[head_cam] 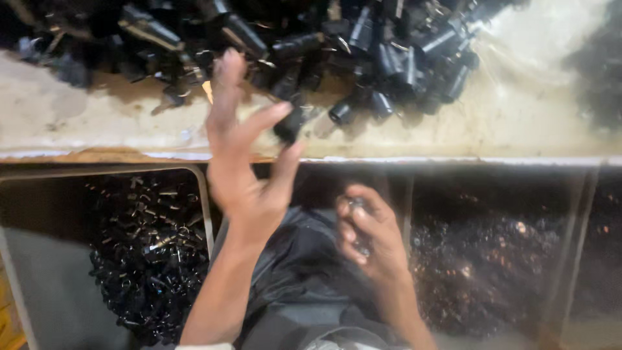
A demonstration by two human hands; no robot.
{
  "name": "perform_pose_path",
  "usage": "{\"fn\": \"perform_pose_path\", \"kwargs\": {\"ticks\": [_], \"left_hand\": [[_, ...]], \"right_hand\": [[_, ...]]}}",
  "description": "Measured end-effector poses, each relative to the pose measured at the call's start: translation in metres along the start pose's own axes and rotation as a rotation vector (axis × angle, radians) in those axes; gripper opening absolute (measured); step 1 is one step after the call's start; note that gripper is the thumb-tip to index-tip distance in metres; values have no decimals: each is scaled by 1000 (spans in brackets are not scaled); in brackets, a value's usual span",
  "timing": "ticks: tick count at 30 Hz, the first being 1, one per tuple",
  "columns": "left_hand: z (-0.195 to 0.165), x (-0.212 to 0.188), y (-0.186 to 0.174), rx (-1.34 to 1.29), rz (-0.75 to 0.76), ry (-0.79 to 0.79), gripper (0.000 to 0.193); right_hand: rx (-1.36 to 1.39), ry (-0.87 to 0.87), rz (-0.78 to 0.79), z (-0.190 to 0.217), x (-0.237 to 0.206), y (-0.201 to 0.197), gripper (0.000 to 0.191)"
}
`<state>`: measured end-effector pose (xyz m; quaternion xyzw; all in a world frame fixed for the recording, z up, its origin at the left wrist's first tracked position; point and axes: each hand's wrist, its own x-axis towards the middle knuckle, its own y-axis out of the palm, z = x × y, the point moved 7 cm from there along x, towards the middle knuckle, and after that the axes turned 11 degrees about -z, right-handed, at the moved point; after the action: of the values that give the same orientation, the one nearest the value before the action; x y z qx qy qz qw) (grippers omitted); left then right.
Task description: The person picks black cylindrical plastic components from a bin at their lap, fits a small metal part into a component by hand, and places the assembled units onto a large pile on the workbench, repeating this cycle throughout the episode.
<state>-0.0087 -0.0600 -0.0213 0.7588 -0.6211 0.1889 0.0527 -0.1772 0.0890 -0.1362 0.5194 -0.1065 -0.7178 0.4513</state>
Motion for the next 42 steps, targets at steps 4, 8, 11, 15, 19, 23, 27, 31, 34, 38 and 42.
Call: {"fn": "perform_pose_path", "kwargs": {"ticks": [4, 8, 11, 15, 19, 23, 27, 31, 34, 38, 42], "left_hand": [[4, -41, 5, -655, 169, -491, 40], [18, -67, 6, -404, 334, -637, 38], [6, -69, 1, -33, 465, -155, 38], [3, -76, -1, -31, 562, -25, 58], [5, -81, 2, -12, 646, -38, 68], [27, -101, 6, -184, 632, -414, 64], [47, -121, -12, -148, 542, -546, 37], [84, -106, -93, 294, 206, -694, 25], [91, -73, -120, 1024, 343, -190, 20], [127, -78, -95, 1435, 634, -81, 21], [153, -98, -58, 1421, 657, 203, 28]], "right_hand": [[-62, -44, -21, 5, -2, 1, 48], [-51, -71, -3, 16, -5, 4, 41], [-104, -110, 60, 16, -9, 15, 34], [-803, -474, -174, 31, -18, 24, 25], [-1132, -815, 65, 41, -28, 65, 16], [-1170, -900, -88, 37, -28, 65, 10], [-702, -296, -98, 2, -6, 34, 15], [-106, 45, -107, -10, 10, 17, 29], [-118, 127, -123, -17, 15, 12, 33], [-122, 132, -157, -23, 11, 1, 31], [-152, 2, -181, -3, 3, -20, 29]]}}
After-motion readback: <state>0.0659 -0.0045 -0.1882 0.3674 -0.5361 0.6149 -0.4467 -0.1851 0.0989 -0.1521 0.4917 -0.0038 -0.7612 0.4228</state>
